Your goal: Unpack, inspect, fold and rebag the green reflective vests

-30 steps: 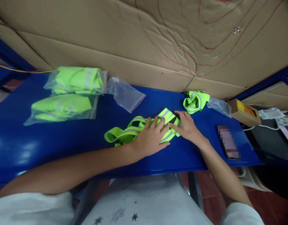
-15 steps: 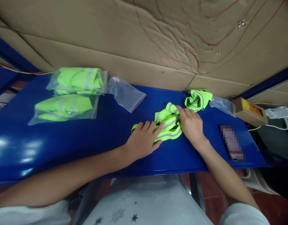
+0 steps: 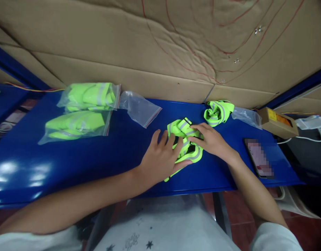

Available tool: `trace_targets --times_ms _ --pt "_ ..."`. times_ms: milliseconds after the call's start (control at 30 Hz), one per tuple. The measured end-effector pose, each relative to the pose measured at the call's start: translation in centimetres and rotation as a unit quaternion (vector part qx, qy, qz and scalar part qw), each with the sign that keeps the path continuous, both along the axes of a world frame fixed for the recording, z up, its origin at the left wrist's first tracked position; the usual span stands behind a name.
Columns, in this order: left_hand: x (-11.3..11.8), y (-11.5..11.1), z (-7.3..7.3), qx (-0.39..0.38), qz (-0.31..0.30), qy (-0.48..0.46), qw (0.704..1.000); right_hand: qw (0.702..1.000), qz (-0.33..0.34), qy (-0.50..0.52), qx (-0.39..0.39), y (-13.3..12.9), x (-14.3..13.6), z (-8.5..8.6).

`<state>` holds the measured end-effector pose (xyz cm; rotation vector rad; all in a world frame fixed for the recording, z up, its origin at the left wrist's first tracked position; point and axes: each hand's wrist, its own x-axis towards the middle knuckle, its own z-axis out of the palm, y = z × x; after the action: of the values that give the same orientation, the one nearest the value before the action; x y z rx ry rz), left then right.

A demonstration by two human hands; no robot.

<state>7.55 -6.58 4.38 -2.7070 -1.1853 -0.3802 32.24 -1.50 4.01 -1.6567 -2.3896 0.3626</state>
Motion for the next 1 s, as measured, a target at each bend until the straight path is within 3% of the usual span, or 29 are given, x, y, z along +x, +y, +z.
trace_targets --times_ms 100,167,267,367,500,567,633,733,933,1000 --pt "1.7 -0.6 0.3 0.001 -0.061 -0.006 0.998 0.999 -0.007 -0.051 0.000 -0.3 -0.5 0.2" --pt "2.6 -0.9 -0.6 -0.013 -0.098 -0.004 0.995 0.998 -0.027 -0.058 0.002 -0.6 -0.7 0.2" --pt "3.1 -0.9 -2.4 -0.026 -0.100 0.014 0.995 0.997 -0.074 0.011 0.020 -0.2 0.0 -0.2" --pt "1.9 -0.2 -2.8 -0.032 -0.092 0.040 0.994 0.988 -0.104 0.112 0.027 1.3 1.6 -1.3" --pt "-0.9 1.4 -1.7 -0.032 -0.071 0.028 0.997 0.979 -0.121 0.150 0.070 2.5 2.6 -2.2" --pt "-1.9 2.0 -1.5 -0.014 -0.044 0.011 0.999 0.977 -0.103 0.160 0.100 1.9 1.8 -2.0" --pt "-2.3 2.1 -1.6 0.006 -0.023 -0.010 1.000 0.980 -0.043 0.158 0.112 0.7 0.3 -1.6" --pt "-2.2 1.8 -2.3 0.026 -0.036 -0.048 0.998 0.987 0.027 0.126 0.094 -1.2 -2.0 -1.4" --pt "-2.3 2.1 -2.9 -0.069 -0.041 -0.057 0.995 0.979 0.017 0.204 -0.004 -2.0 -2.1 -2.3" --pt "-2.6 2.5 -2.8 -0.102 -0.035 -0.051 0.993 0.983 0.007 0.184 0.013 -1.8 -1.5 -2.2"
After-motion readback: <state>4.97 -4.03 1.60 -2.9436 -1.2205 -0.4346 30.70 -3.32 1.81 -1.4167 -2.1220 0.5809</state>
